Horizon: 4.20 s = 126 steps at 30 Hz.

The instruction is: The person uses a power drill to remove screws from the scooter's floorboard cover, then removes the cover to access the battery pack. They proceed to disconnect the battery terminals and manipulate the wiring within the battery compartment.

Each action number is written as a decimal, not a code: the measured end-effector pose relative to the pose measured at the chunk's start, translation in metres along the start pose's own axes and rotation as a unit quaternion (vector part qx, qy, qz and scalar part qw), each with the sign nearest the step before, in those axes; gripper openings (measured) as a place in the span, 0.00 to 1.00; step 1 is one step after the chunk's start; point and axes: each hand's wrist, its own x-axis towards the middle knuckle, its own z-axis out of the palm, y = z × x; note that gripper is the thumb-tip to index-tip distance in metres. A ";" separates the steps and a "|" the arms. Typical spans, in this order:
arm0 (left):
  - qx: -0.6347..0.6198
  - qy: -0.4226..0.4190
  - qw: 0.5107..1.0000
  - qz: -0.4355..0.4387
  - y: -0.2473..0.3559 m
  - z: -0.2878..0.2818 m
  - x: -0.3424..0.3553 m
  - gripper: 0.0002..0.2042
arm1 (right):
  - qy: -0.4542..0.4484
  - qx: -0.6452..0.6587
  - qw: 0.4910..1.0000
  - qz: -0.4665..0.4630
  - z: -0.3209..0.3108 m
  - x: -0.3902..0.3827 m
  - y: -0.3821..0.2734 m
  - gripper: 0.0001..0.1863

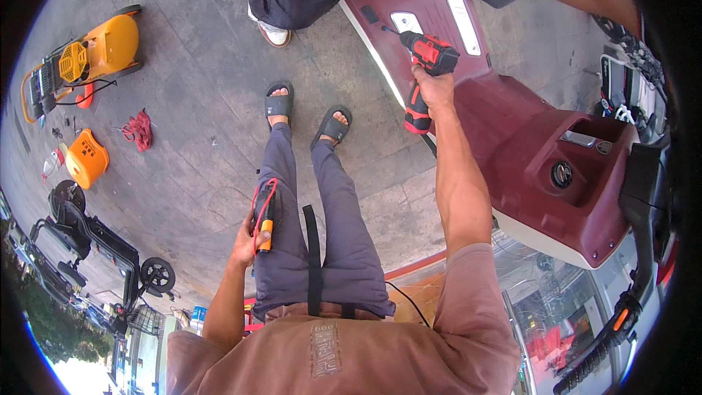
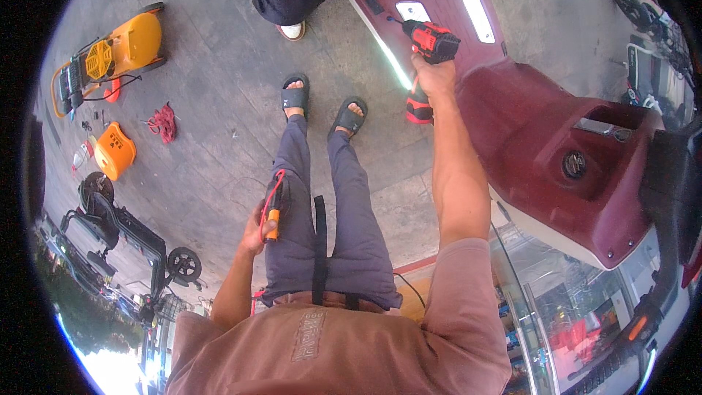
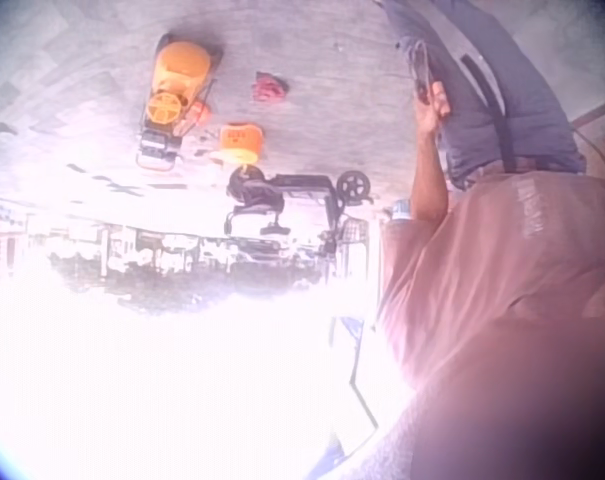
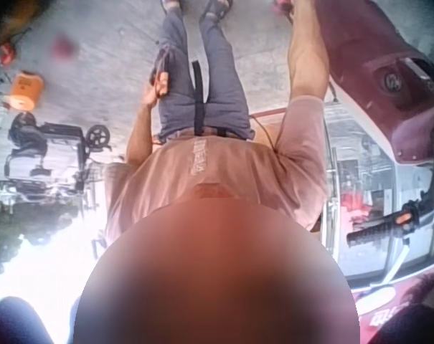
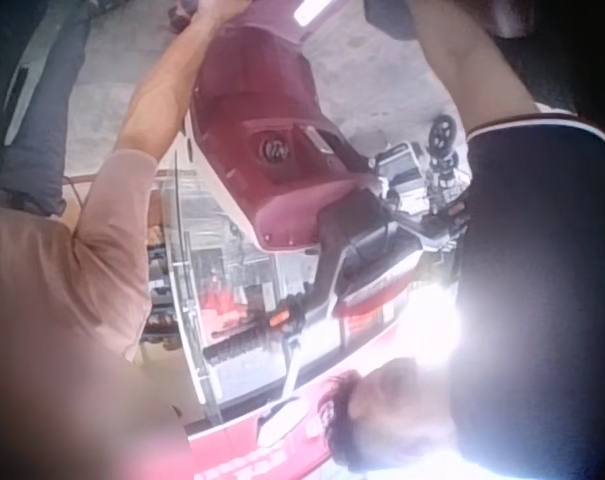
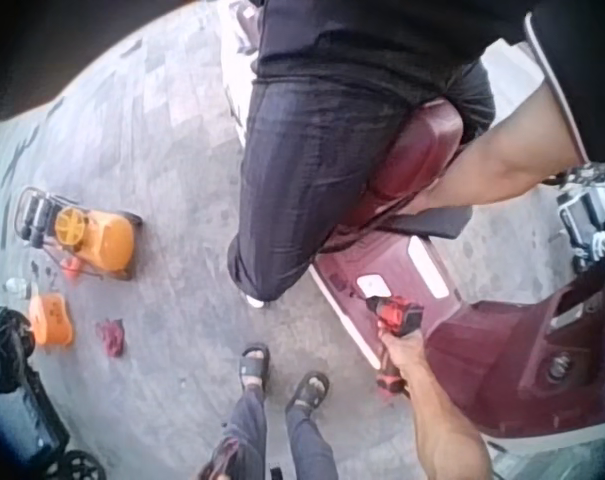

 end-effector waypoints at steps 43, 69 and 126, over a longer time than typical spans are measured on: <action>-0.002 -0.030 0.998 -0.062 -0.007 0.015 0.028 0.51 | -0.036 -0.262 0.959 0.104 0.015 0.014 -0.067 0.14; 0.008 -0.021 0.999 -0.043 -0.018 0.006 0.029 0.50 | -0.026 -0.187 0.978 0.085 0.013 0.006 -0.067 0.08; 0.698 0.369 0.557 0.258 0.291 0.059 0.587 0.55 | 0.033 0.285 0.947 0.143 0.067 -0.103 0.050 0.22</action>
